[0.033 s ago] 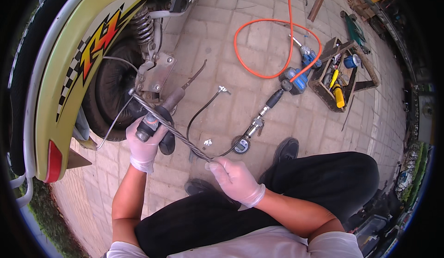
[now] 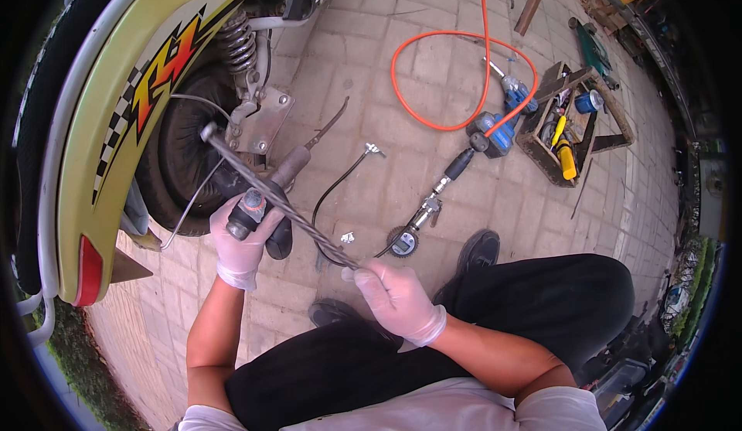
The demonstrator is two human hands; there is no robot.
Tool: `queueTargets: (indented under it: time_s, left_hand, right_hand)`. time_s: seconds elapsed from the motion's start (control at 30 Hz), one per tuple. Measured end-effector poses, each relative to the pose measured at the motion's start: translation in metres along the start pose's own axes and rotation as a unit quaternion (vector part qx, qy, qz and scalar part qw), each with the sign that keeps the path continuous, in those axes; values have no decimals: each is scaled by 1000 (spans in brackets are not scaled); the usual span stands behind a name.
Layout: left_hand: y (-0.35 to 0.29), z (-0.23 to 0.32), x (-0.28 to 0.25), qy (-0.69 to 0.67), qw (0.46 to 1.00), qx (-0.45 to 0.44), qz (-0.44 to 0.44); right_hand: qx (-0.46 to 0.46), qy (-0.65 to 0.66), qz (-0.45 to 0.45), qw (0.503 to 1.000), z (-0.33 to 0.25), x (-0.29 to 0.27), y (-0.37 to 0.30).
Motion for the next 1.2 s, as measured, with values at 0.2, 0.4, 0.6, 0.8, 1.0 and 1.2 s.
queueTargets:
  time_s: [0.2,0.4,0.6,0.8,1.0,1.2]
  left_hand:
    - [-3,-4,1,15,1000,-18,-9]
    - [-2,-1,5,60,996,61,-35]
    - [-1,-4,8,102,987,111,-62]
    - [-1,-4,11,151,977,141,-55]
    - [2,3,12,164,967,182,-64]
    - [4,7,11,172,971,159,-52]
  right_hand:
    - [31,-55,-34,997,4,3,-5]
    - [-1,-35,13,999,-2,-6,-7]
    - [-68,31,49,996,-10,-14,-14]
    - [-3,-4,27,1000,-1,-14,-18]
    - [-15,-75,7,997,-4,-11,-20]
    - [33,-85,-27,995,4,-6,-15]
Point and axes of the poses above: each hand's wrist, its own y-axis towards the middle knuckle, its own x-axis out of the palm, z = x × y, the point moved 6 cm from there along y, towards the middle knuckle, and after that the axes turned 7 degrees about y, right-handed, at the moved point
